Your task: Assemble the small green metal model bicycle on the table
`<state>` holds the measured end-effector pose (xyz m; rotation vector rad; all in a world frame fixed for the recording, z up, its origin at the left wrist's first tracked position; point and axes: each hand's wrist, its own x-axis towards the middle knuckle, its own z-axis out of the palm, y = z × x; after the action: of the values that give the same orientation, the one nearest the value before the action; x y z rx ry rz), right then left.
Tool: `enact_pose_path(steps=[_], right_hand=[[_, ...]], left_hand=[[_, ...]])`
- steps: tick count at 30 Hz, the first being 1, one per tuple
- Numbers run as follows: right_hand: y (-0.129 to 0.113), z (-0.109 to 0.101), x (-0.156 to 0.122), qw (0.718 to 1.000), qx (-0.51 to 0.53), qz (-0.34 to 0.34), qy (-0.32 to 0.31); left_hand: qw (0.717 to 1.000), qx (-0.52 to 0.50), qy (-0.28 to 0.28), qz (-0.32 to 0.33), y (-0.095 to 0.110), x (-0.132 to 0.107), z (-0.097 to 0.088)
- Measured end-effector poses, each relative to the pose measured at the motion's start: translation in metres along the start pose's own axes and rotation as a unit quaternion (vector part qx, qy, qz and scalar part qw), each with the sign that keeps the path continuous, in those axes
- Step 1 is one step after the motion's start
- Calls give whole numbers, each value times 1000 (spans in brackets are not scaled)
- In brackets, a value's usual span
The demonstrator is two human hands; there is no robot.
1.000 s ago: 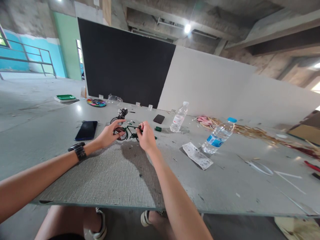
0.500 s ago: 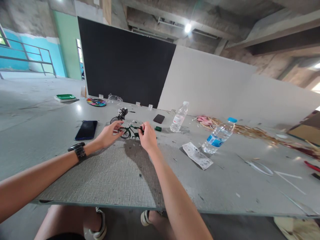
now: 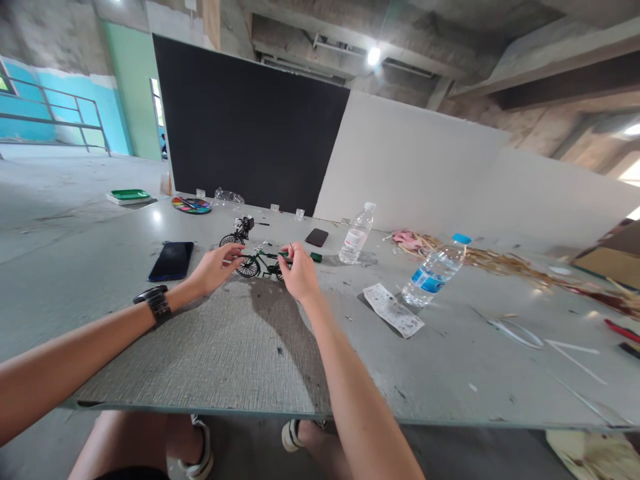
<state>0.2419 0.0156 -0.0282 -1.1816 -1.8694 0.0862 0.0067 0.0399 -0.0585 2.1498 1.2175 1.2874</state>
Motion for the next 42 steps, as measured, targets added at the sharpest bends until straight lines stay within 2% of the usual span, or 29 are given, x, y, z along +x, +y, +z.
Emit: enact_pose_path(steps=[9,15,21,26,30,33,36,37,39,42], right_hand=[[11,-13,-1,998,6,52,-25],[19,-18,-3,993,-29,77,-87],[21,-27,-4,989,-40,82,-113],[21,-30,-3,990,25,84,-114],[23,-30,-1,990,93,63,-80],[28,-31,1,996,47,81,-12],[44,-36,2,988,-57,138,39],[52,-38,1,983,-84,159,40],[68,-41,-2,970,-140,196,-22],[88,-42,-9,964,-155,206,-67]], left_hand=[[998,0,-63,-2,1,0,-2],[998,2,-54,10,-1,0,-2],[998,12,-53,19,-2,-1,-4],[999,15,-32,10,-6,0,-1],[999,26,-15,12,-5,1,-2],[999,31,16,21,-2,0,-5],[996,45,68,31,0,0,-8],[995,51,81,32,0,0,-9],[993,61,95,32,0,0,-10],[993,64,95,32,0,0,-11]])
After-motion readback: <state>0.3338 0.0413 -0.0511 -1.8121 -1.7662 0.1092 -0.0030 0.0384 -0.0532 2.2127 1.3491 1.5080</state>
